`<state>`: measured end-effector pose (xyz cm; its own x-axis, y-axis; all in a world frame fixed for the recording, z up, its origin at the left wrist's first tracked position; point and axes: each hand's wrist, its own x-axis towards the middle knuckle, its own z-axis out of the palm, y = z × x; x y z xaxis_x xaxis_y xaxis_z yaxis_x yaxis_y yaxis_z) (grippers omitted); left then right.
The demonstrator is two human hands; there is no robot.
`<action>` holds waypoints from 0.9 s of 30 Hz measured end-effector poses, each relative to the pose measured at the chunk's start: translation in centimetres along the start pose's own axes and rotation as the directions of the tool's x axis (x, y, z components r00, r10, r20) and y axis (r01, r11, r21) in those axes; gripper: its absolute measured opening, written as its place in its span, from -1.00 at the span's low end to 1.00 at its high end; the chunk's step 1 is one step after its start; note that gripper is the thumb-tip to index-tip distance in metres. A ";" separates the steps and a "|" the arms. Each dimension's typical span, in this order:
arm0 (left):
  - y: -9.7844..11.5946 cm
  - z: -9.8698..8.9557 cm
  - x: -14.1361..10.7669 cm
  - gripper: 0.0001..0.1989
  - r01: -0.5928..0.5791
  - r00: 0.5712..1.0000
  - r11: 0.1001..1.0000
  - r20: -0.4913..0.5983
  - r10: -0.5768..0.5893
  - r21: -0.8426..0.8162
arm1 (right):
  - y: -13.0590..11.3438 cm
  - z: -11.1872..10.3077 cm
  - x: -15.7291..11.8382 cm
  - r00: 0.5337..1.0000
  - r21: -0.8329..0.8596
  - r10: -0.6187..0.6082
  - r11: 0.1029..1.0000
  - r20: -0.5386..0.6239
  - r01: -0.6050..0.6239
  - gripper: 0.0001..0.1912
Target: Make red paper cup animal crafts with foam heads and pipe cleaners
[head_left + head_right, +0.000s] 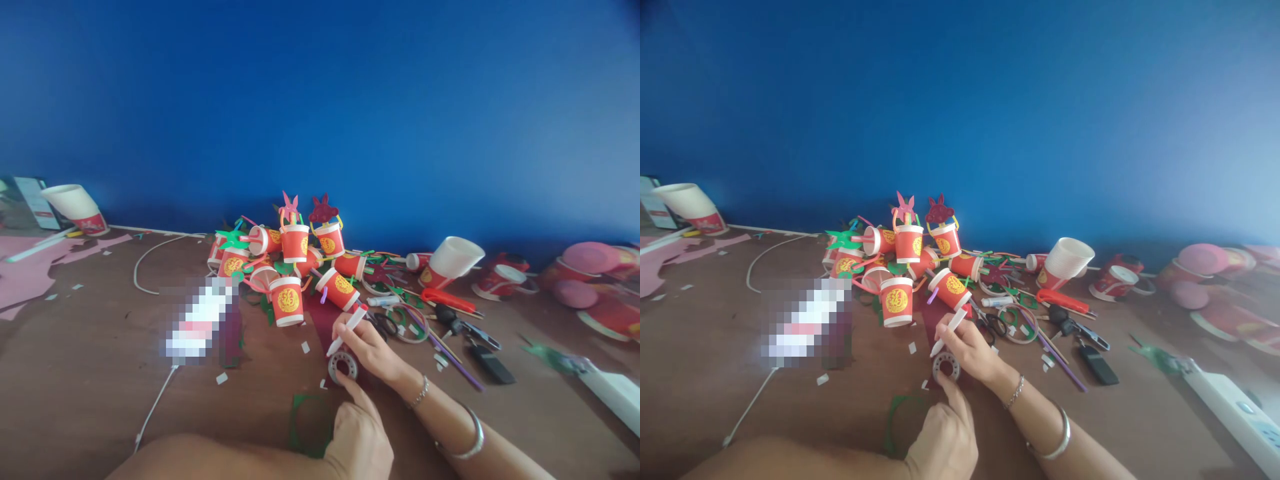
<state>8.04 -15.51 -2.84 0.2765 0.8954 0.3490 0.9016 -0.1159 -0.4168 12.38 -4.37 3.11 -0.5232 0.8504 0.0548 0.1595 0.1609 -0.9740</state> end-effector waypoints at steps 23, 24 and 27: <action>-2.3 -0.6 -0.1 -0.63 -0.279 0.957 0.953 -0.052 0.287 0.117 | -4.2 2.3 2.1 0.859 -0.744 0.002 0.500 0.513 0.443 -0.62; -2.2 -0.6 -0.1 -0.63 -0.281 0.957 0.952 -0.037 0.287 0.120 | -4.2 2.4 2.2 0.856 -0.743 0.013 0.502 0.517 0.441 -0.62; -1.9 -0.5 0.0 -0.62 -0.288 0.957 0.952 -0.003 0.290 0.103 | -4.2 2.5 2.6 0.849 -0.733 0.021 0.517 0.528 0.442 -0.62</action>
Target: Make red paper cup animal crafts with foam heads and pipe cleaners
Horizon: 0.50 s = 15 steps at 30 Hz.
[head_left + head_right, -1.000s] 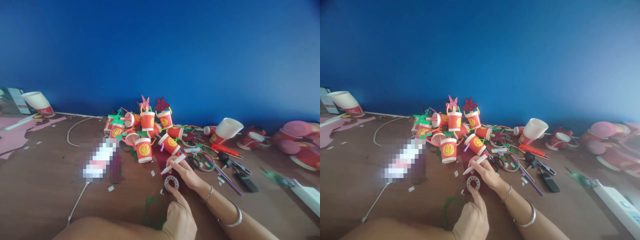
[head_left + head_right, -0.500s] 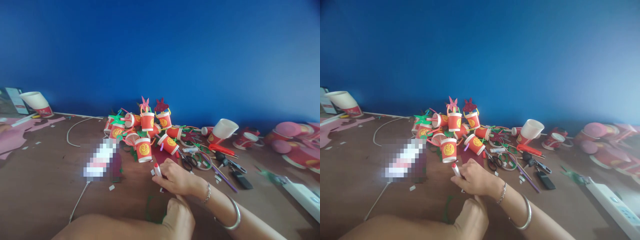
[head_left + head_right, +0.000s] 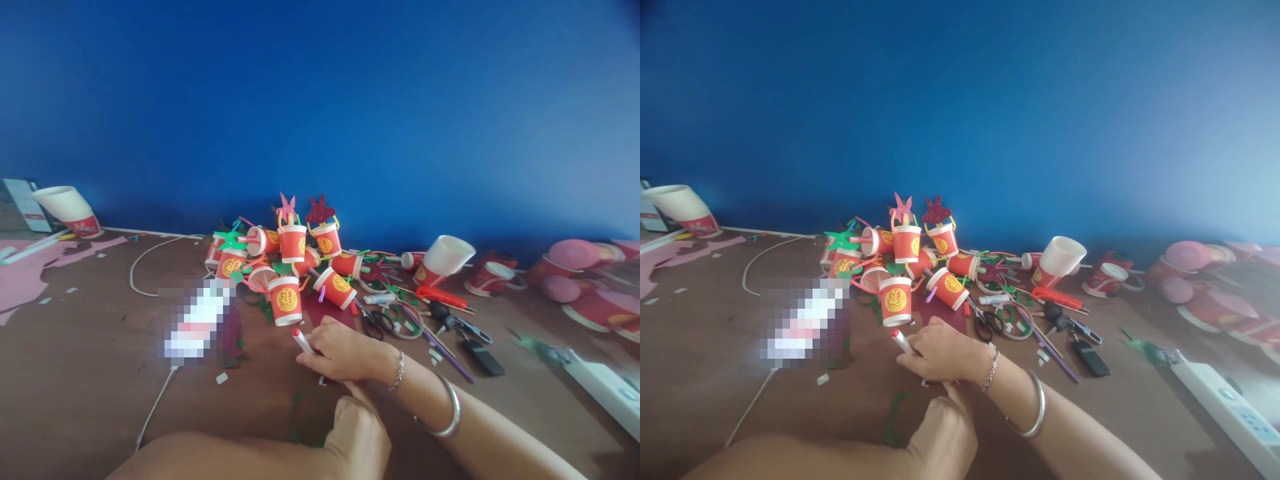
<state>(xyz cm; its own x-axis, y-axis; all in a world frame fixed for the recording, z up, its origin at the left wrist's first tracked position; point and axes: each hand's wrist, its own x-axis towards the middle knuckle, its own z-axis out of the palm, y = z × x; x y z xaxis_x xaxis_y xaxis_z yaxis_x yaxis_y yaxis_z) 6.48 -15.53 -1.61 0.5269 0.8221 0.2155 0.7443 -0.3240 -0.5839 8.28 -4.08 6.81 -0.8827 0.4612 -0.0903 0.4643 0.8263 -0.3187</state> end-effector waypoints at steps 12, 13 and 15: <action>0.6 0.2 0.1 -0.60 0.109 0.992 0.993 0.067 -0.106 -0.050 | 1.9 0.5 1.0 0.996 0.064 0.051 0.997 -0.072 -0.047 -0.61; 0.6 0.2 0.1 -0.60 0.107 0.993 0.993 0.063 -0.104 -0.053 | 2.0 0.3 1.0 0.996 0.087 0.058 0.995 -0.070 -0.052 -0.61; 0.5 0.2 0.1 -0.60 0.106 0.993 0.992 0.060 -0.102 -0.064 | 2.1 0.1 0.9 0.995 0.121 0.067 0.991 -0.070 -0.058 -0.61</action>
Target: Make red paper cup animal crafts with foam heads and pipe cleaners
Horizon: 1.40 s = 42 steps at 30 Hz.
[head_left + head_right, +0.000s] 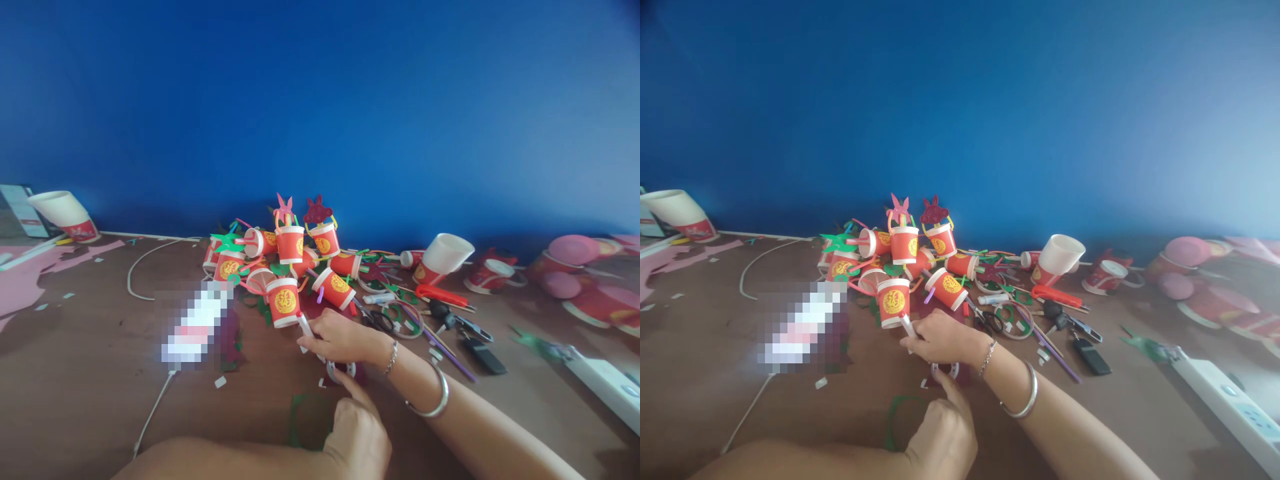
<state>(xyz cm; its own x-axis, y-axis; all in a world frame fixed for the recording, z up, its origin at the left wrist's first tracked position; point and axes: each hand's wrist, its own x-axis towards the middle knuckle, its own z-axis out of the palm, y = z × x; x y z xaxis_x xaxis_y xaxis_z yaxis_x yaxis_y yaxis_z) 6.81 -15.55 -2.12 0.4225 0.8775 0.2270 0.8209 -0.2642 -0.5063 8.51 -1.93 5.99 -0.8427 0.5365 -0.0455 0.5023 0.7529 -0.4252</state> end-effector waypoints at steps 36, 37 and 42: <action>-5.0 -2.6 0.5 -0.70 -0.248 0.965 0.969 -0.085 0.246 -0.007 | 3.3 2.9 -6.3 0.817 0.639 0.493 0.739 -0.299 -0.212 -0.66; -5.3 -2.7 0.7 -0.71 -0.271 0.961 0.962 -0.074 0.268 -0.031 | 3.2 3.0 -6.5 0.810 0.645 0.496 0.738 -0.314 -0.201 -0.67; -7.1 -3.4 2.7 -0.88 -0.425 0.880 0.850 0.080 0.469 -0.310 | 2.7 4.0 -7.9 0.780 0.671 0.500 0.727 -0.376 -0.143 -0.70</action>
<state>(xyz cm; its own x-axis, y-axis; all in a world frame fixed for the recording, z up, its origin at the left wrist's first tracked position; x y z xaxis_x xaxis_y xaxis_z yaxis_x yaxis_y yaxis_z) 3.42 -12.62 4.92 0.7259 0.6799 -0.1039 0.6375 -0.7218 -0.2695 15.70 -5.67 1.60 -0.3330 0.9385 0.0916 0.3558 0.2150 -0.9095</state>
